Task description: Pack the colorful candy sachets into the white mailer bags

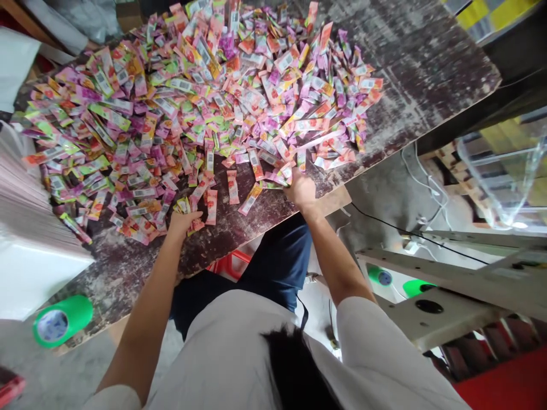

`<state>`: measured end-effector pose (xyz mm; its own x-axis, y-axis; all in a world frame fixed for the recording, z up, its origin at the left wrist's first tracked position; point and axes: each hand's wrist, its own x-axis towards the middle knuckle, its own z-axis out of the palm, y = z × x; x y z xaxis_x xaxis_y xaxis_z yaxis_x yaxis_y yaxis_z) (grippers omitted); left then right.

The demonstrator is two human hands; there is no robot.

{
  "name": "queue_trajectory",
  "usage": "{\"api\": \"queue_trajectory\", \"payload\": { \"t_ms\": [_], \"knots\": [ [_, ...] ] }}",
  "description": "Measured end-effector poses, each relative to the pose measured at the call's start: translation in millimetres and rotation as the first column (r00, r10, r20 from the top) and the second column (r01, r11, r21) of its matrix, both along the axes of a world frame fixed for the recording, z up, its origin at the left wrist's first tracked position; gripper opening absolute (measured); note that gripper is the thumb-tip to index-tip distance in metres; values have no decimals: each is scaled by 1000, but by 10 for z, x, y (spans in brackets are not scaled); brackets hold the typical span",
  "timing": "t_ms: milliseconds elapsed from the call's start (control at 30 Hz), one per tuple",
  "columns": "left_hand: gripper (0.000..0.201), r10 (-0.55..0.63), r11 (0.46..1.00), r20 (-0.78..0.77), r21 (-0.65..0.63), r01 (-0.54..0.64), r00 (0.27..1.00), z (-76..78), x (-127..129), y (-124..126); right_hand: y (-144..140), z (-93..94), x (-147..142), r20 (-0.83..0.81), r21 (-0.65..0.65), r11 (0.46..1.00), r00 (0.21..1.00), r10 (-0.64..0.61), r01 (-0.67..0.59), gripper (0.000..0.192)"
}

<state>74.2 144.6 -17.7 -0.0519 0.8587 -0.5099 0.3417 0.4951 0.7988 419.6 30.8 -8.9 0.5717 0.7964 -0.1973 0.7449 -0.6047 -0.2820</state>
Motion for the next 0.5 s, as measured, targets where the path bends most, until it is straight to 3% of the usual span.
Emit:
{"api": "queue_trajectory", "payload": {
  "t_ms": [167, 233, 300, 367, 433, 500],
  "knots": [
    [37, 46, 996, -81, 81, -40, 996, 92, -87, -8, -231, 0, 1, -53, 32, 999, 999, -11, 12, 45],
    [38, 46, 995, -74, 92, -39, 996, 82, -164, -12, -419, -20, 122, -123, 72, 985, 981, -149, 159, 52],
    [37, 48, 995, -70, 92, -42, 996, 61, -258, -20, -605, -41, 282, -181, 121, 929, 928, -325, 349, 54],
    [36, 40, 995, -103, 93, -30, 994, 46, -345, -38, -738, -50, 409, -229, 131, 881, 879, -419, 454, 49],
    [37, 11, 995, -149, 100, 4, 989, 48, -392, -68, -771, -41, 442, -240, 116, 886, 879, -413, 448, 47],
    [36, -14, 994, -187, 100, 33, 982, 64, -369, -107, -687, -19, 371, -210, 126, 927, 923, -322, 352, 49]
  ]
}}
